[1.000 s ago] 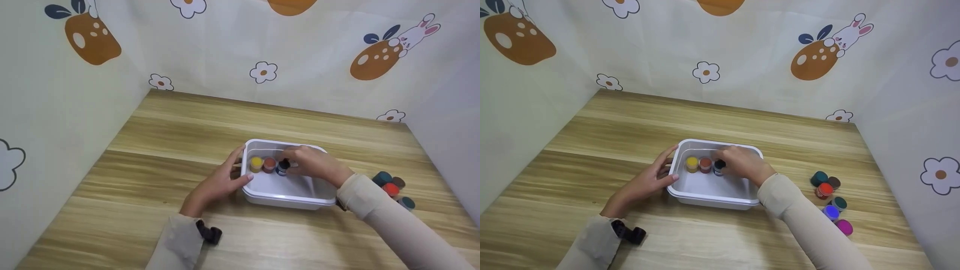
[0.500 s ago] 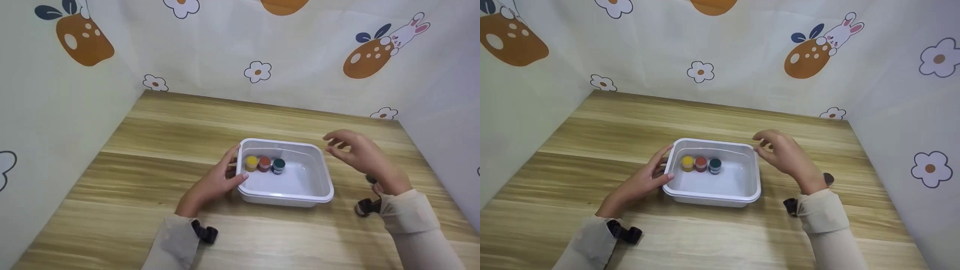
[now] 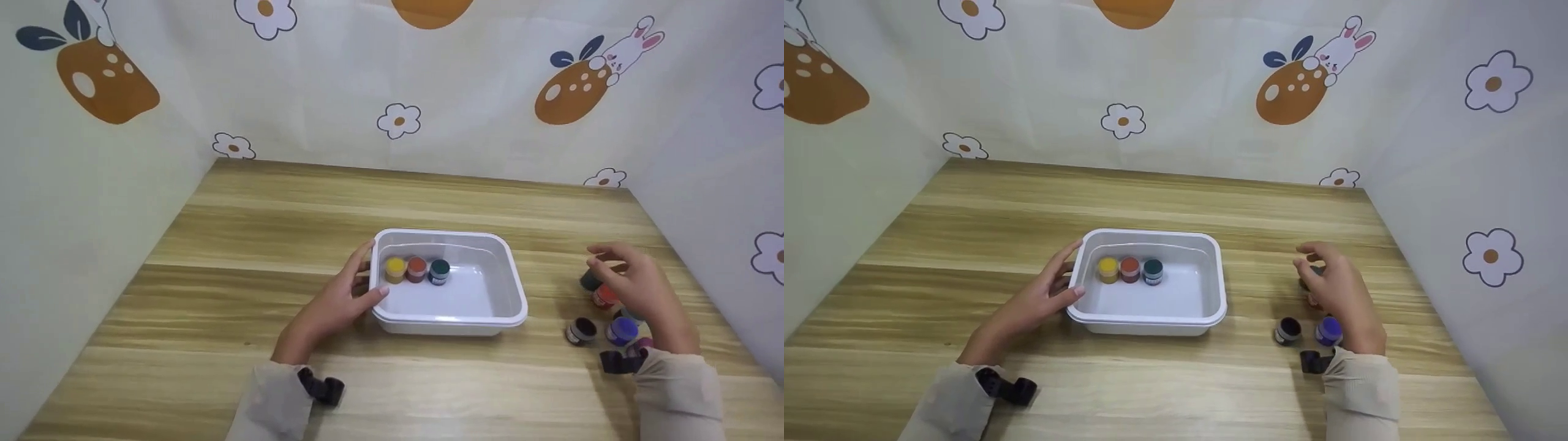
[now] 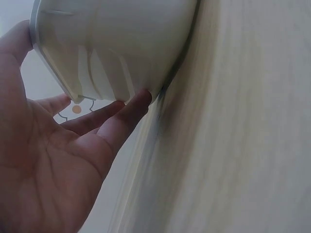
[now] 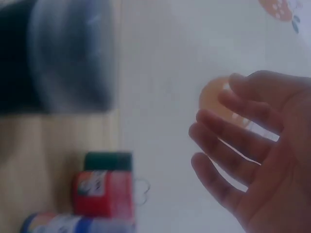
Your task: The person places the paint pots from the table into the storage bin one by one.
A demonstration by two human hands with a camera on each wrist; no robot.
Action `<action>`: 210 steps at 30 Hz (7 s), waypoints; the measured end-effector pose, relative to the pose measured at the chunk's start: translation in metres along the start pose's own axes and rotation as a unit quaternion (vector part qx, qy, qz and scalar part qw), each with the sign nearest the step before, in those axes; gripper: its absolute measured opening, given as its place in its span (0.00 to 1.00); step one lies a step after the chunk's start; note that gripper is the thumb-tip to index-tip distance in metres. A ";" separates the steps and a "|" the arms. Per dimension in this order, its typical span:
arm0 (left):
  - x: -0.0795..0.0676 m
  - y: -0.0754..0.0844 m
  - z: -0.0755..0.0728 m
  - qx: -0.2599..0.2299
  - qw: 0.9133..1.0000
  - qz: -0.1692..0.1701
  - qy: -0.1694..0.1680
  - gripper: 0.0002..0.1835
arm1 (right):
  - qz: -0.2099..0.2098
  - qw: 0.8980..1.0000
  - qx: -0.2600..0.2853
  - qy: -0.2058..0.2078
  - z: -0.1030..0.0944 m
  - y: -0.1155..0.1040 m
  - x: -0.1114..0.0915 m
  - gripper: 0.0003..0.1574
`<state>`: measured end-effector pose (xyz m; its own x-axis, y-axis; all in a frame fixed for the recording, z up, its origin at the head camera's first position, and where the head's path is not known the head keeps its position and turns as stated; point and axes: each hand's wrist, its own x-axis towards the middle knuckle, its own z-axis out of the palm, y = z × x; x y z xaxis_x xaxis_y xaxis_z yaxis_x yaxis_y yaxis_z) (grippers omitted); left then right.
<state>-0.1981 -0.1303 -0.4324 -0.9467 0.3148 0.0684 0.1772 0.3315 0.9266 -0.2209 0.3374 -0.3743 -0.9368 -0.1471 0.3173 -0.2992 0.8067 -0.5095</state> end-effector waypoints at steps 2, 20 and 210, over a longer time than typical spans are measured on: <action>0.000 0.000 -0.001 0.001 1.000 -0.004 -0.001 0.46 | 0.023 1.000 -0.002 -0.009 0.001 0.008 -0.003 0.22; 0.002 0.000 -0.002 -0.004 1.000 -0.003 -0.003 0.46 | 0.055 0.997 -0.022 -0.048 0.008 0.041 -0.008 0.26; 0.001 0.000 -0.001 0.010 1.000 -0.019 -0.004 0.46 | 0.125 0.984 0.123 -0.029 -0.006 0.093 -0.026 0.30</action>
<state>-0.1999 -0.1311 -0.4319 -0.9505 0.3092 0.0296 0.1464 0.3619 0.9207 -0.2231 0.4200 -0.4253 -0.9934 -0.0003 0.1147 -0.0863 0.6607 -0.7456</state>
